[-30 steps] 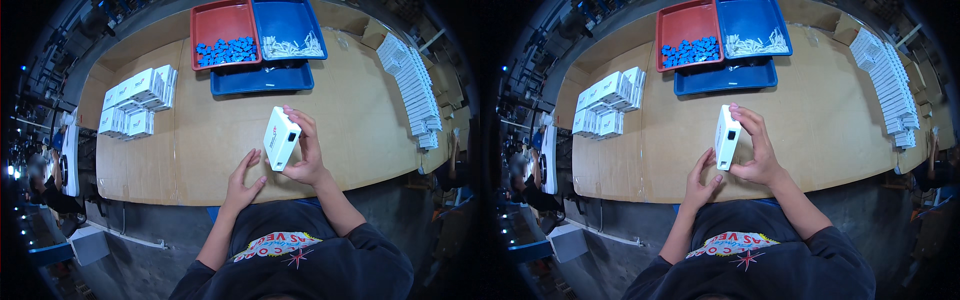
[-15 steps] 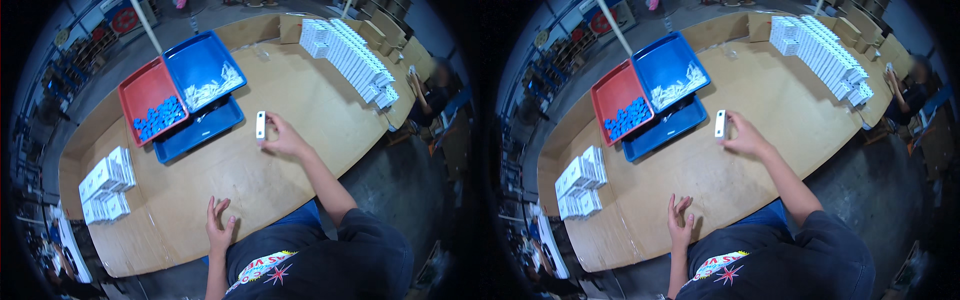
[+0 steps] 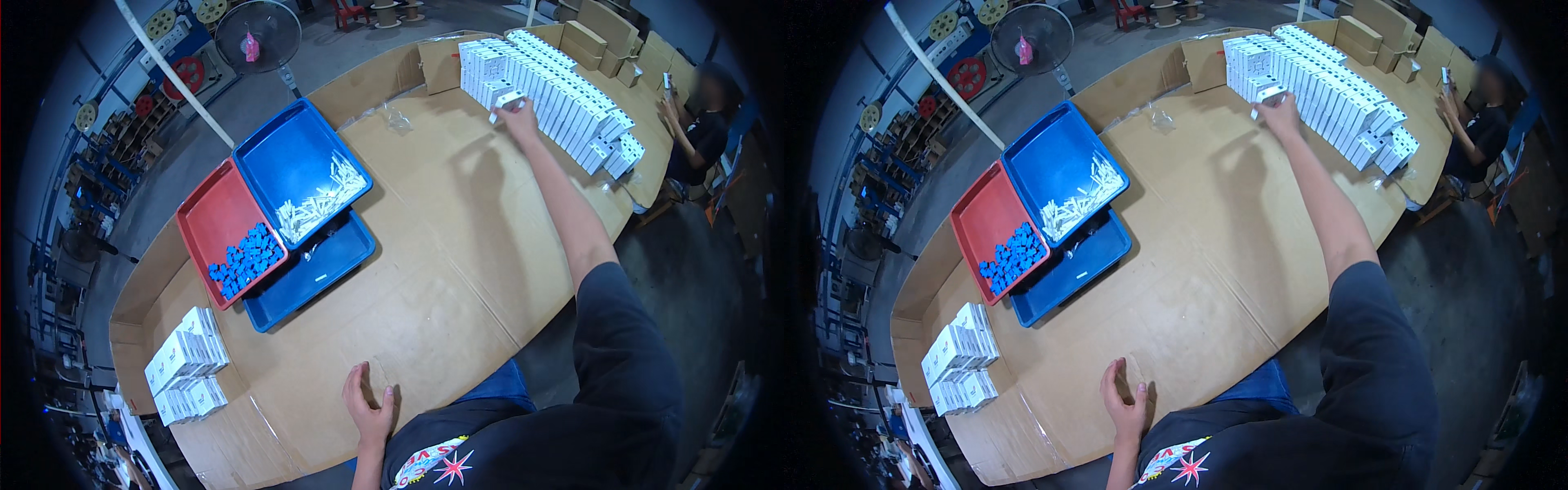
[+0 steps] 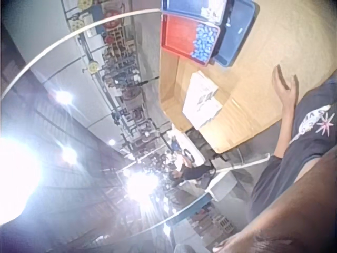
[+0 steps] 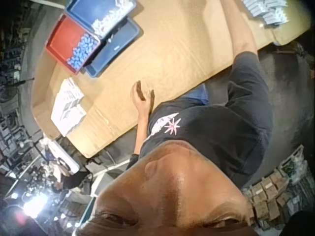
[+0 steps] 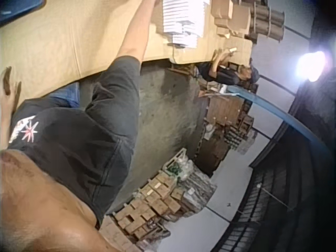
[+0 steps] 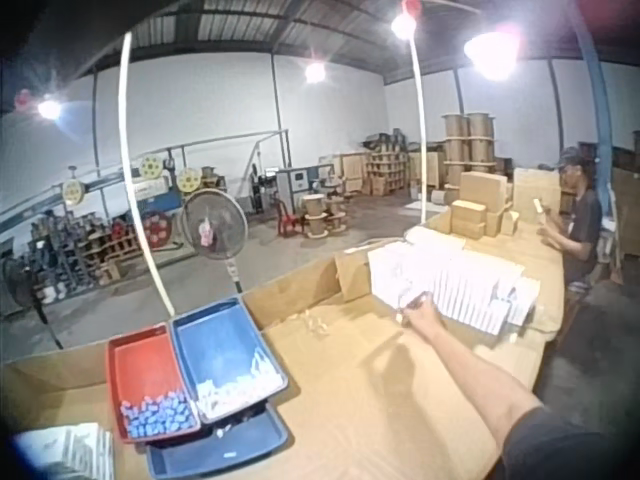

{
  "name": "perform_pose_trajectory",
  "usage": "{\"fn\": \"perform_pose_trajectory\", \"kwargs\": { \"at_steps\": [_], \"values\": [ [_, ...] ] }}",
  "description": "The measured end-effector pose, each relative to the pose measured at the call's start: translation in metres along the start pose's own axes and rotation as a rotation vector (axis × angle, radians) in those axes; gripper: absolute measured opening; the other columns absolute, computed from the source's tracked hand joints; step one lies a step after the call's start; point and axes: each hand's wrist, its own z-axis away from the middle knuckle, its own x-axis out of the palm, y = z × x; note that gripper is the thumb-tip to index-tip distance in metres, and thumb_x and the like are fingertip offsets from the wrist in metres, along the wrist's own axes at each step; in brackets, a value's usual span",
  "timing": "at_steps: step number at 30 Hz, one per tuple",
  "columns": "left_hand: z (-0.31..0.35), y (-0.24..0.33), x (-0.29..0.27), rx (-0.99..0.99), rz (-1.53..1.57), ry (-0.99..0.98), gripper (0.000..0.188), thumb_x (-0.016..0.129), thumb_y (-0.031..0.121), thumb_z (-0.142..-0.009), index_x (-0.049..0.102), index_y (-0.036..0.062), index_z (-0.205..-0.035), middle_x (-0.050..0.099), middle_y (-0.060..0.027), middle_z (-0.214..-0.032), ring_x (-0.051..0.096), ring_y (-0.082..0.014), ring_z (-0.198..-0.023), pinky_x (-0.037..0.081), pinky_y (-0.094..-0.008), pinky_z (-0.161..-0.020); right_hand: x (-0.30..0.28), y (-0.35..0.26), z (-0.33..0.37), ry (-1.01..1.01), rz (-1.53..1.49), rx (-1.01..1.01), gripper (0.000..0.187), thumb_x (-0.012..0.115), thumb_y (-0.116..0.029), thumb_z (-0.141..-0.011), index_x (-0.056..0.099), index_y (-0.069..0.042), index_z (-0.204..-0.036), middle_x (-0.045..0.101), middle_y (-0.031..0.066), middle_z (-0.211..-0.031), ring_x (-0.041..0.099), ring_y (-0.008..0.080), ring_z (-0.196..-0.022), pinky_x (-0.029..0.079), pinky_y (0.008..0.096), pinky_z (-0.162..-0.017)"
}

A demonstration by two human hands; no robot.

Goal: Assembling and packaging a puzzle cube along with additional parts into a white box.

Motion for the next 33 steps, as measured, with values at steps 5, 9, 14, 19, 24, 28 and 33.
{"fn": "perform_pose_trajectory", "kwargs": {
  "at_steps": [5,9,14,19,24,28,33],
  "values": [
    [-0.008,0.008,0.008,0.022,-0.171,-0.059,0.07,0.079,0.026,-0.084,0.053,0.002,-0.144,0.061,-0.0153,-0.142,0.049,-0.0369,-0.138,0.034,-0.0494,-0.117,0.003,0.016,-0.081,0.092,0.106,-0.019,0.107,0.094,-0.048,-0.068,0.042,0.007,-0.144,0.065,0.027,-0.132,0.064,0.0394,-0.124,0.05,0.0438,-0.106],
    [-0.01,0.013,0.008,0.01,-0.224,-0.071,0.07,0.08,0.027,-0.083,0.054,0.0033,-0.144,0.06,-0.0153,-0.142,0.049,-0.0371,-0.138,0.034,-0.05,-0.117,0.02,0.011,-0.103,0.084,0.153,-0.077,0.107,0.094,-0.048,-0.069,0.041,0.008,-0.144,0.063,0.0292,-0.133,0.061,0.0425,-0.127,0.048,0.0457,-0.109],
    [-0.011,0.016,0.008,-0.018,-0.275,-0.072,0.071,0.08,0.028,-0.083,0.055,0.0035,-0.144,0.061,-0.015,-0.141,0.05,-0.0369,-0.137,0.034,-0.0501,-0.117,0.03,-0.009,-0.118,0.141,0.2,-0.087,0.1,0.092,-0.043,-0.071,0.043,0.01,-0.14,0.062,0.0294,-0.134,0.06,0.0421,-0.128,0.048,0.0448,-0.108],
    [-0.013,0.014,0.01,-0.025,-0.292,-0.076,0.071,0.08,0.029,-0.083,0.055,0.0035,-0.144,0.061,-0.0146,-0.141,0.05,-0.0367,-0.136,0.035,-0.0501,-0.116,0.037,-0.012,-0.128,0.161,0.236,-0.117,0.101,0.093,-0.041,-0.071,0.042,0.009,-0.142,0.062,0.0292,-0.135,0.061,0.0417,-0.127,0.049,0.0442,-0.107],
    [-0.014,0.014,0.012,-0.034,-0.305,-0.079,0.069,0.08,0.03,-0.083,0.056,0.0038,-0.143,0.06,-0.0142,-0.14,0.051,-0.0364,-0.135,0.036,-0.0504,-0.115,0.046,-0.004,-0.133,0.226,0.229,-0.104,0.104,0.093,-0.04,-0.072,0.039,0.006,-0.149,0.061,0.0282,-0.138,0.06,0.0409,-0.129,0.048,0.0443,-0.11],
    [-0.014,0.013,0.011,-0.027,-0.329,-0.076,0.069,0.08,0.032,-0.084,0.056,0.004,-0.142,0.06,-0.0142,-0.139,0.051,-0.0359,-0.135,0.036,-0.0503,-0.114,0.057,-0.001,-0.13,0.243,0.205,-0.105,0.095,0.092,-0.036,-0.074,0.043,0.005,-0.144,0.062,0.0267,-0.135,0.059,0.0402,-0.129,0.047,0.0449,-0.109],
    [-0.016,0.018,0.013,-0.034,-0.313,-0.085,0.066,0.079,0.03,-0.084,0.057,0.0023,-0.141,0.06,-0.016,-0.14,0.05,-0.0375,-0.135,0.035,-0.0504,-0.115,0.052,0.02,-0.142,0.173,0.237,-0.109,0.076,0.091,-0.035,-0.075,0.056,0.0,-0.133,0.068,0.0228,-0.126,0.064,0.0378,-0.122,0.05,0.0445,-0.104]
  ]
}}
